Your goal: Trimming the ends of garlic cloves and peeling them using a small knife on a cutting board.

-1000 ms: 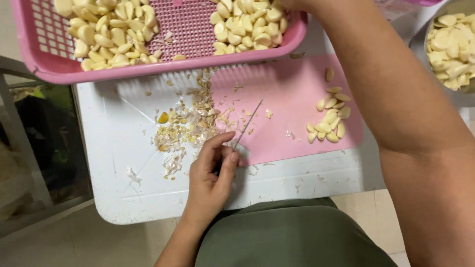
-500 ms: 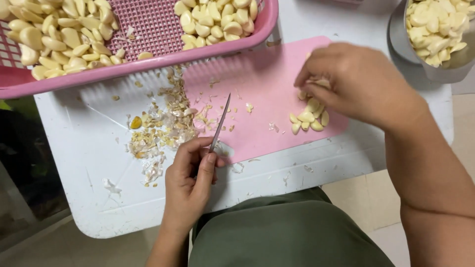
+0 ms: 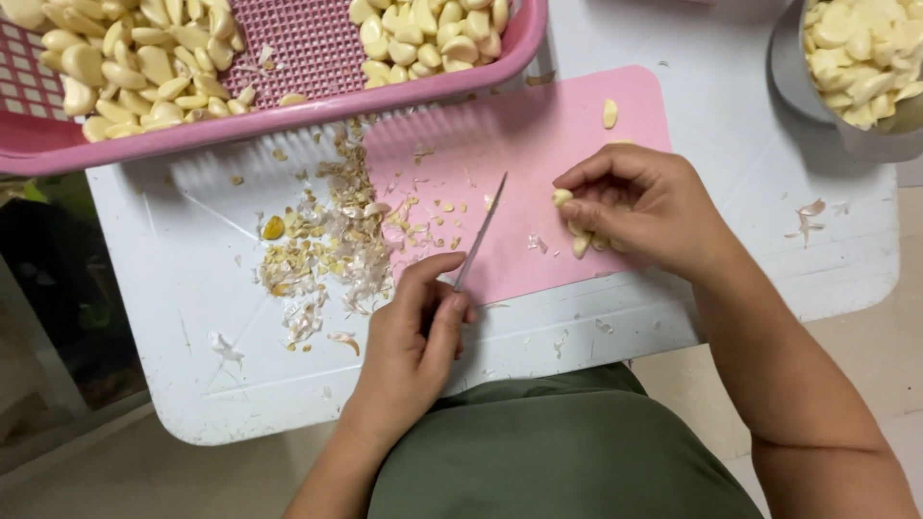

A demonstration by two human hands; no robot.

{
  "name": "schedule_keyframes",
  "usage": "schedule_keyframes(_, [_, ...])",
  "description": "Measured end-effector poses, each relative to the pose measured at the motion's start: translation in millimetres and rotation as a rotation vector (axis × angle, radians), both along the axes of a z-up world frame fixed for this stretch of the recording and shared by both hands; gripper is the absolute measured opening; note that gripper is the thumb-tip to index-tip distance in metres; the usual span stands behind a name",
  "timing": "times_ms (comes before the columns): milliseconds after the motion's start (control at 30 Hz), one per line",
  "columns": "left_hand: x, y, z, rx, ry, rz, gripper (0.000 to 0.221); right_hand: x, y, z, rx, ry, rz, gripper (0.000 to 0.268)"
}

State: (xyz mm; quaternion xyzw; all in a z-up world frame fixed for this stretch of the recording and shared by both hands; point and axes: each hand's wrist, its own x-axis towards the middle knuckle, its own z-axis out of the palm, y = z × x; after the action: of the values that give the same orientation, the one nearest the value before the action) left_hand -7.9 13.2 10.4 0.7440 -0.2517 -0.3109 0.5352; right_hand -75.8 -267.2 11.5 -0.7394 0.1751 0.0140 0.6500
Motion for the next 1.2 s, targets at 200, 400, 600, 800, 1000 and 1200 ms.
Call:
schedule_keyframes(200, [4.6,-7.2,4.0,0.134,-0.136,-0.166,0.044,2.5,30.0,-8.4,-0.559,-0.159,0.079,0.012])
schedule_keyframes(400, [4.3,-10.9,-7.0,0.138,-0.231,-0.255,0.048,0.4,35.6,-28.3,-0.748,-0.269,0.054,0.009])
schedule_keyframes(600, [4.9,-15.9,-6.7,0.208,-0.235,-0.291,0.049,0.5,38.2,-27.9,-0.751,-0.274,0.040,0.009])
schedule_keyframes(800, [3.1,-16.4,-7.1,0.260,-0.246,-0.300,0.052,0.8,39.8,-28.9,-0.779,-0.291,0.031,0.006])
schedule_keyframes(1000, [4.5,-22.4,-1.3,0.415,-0.253,-0.399,0.082,2.8,39.1,-26.5,-0.787,-0.349,0.059,0.009])
schedule_keyframes(1200, [8.4,-34.9,-2.2,0.494,-0.309,-0.459,0.079,2.5,38.3,-30.6,-0.791,-0.371,0.016,0.007])
